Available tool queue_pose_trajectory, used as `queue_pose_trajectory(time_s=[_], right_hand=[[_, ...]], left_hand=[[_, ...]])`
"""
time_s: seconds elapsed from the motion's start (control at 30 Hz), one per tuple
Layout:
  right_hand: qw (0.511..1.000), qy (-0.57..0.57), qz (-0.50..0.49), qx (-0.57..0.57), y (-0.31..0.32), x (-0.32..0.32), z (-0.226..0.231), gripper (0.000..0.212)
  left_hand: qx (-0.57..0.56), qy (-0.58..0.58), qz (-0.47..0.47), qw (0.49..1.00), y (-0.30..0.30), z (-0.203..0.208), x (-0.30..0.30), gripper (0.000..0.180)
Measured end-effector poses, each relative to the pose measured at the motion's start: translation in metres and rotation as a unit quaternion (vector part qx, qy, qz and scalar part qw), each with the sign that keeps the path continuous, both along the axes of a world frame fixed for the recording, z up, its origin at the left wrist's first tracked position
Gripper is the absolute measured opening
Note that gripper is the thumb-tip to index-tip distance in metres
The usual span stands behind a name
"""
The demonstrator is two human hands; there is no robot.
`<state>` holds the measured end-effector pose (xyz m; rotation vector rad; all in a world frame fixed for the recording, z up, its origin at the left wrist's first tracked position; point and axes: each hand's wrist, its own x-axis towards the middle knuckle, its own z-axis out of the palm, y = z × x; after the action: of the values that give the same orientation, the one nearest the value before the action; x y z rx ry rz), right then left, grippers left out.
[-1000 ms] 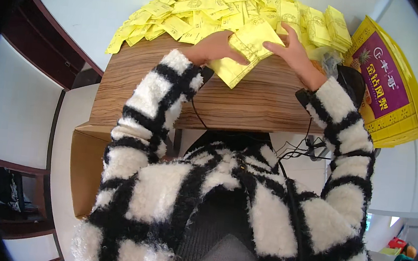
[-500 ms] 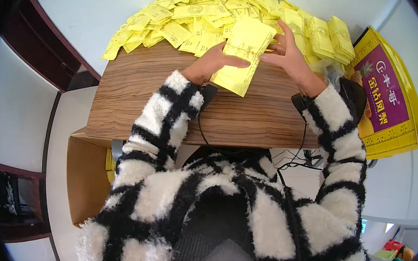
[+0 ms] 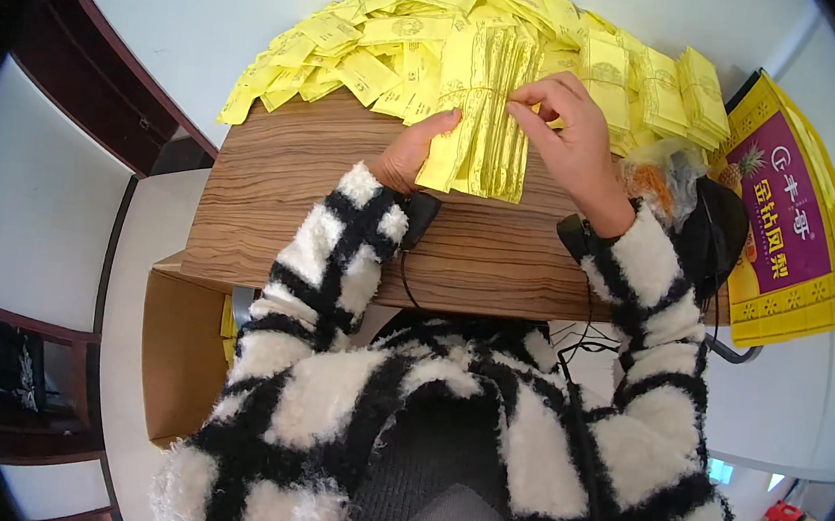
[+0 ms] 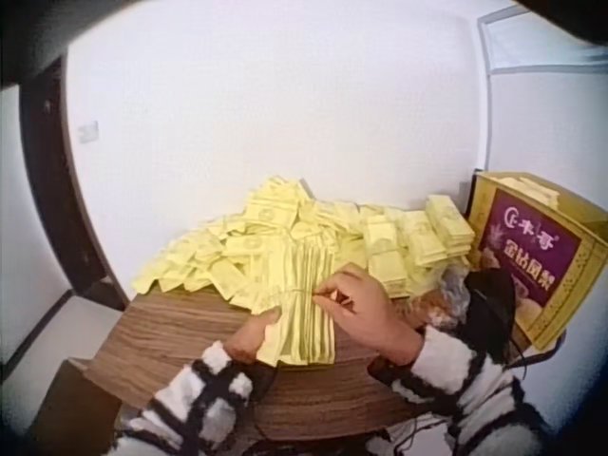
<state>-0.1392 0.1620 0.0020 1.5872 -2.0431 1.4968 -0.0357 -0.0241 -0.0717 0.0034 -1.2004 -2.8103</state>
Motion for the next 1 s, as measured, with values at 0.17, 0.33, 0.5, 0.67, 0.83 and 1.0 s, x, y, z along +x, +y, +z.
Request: queue_pose_trajectory(time_s=[0.17, 0.33, 0.5, 0.67, 0.83, 1.0], right_hand=[[0.998, 0.018, 0.001, 0.066, 0.004, -0.003, 0.004, 0.005], [0.995, -0.001, 0.095, 0.002, 0.005, -0.009, -0.003, 0.004], [0.989, 0.007, 0.149, 0.013, 0.008, -0.007, -0.001, 0.005], [0.984, 0.008, 0.17, 0.052, 0.009, -0.004, 0.0, 0.005], [0.985, -0.006, 0.168, 0.032, 0.009, -0.012, -0.007, 0.005], [0.994, 0.01, 0.107, 0.024, 0.009, -0.018, -0.012, 0.006]], left_hand=[[0.045, 0.015, -0.038, 0.998, 0.001, 0.003, 0.003, 0.051], [0.036, 0.011, -0.043, 0.998, 0.004, 0.005, 0.004, 0.053], [-0.015, -0.004, -0.024, 1.0, 0.009, 0.01, 0.006, 0.05], [-0.05, -0.001, -0.024, 0.998, 0.011, 0.012, 0.007, 0.048], [-0.11, -0.037, -0.032, 0.993, 0.006, 0.009, 0.006, 0.059], [-0.074, -0.012, -0.025, 0.997, 0.009, 0.008, 0.007, 0.051]])
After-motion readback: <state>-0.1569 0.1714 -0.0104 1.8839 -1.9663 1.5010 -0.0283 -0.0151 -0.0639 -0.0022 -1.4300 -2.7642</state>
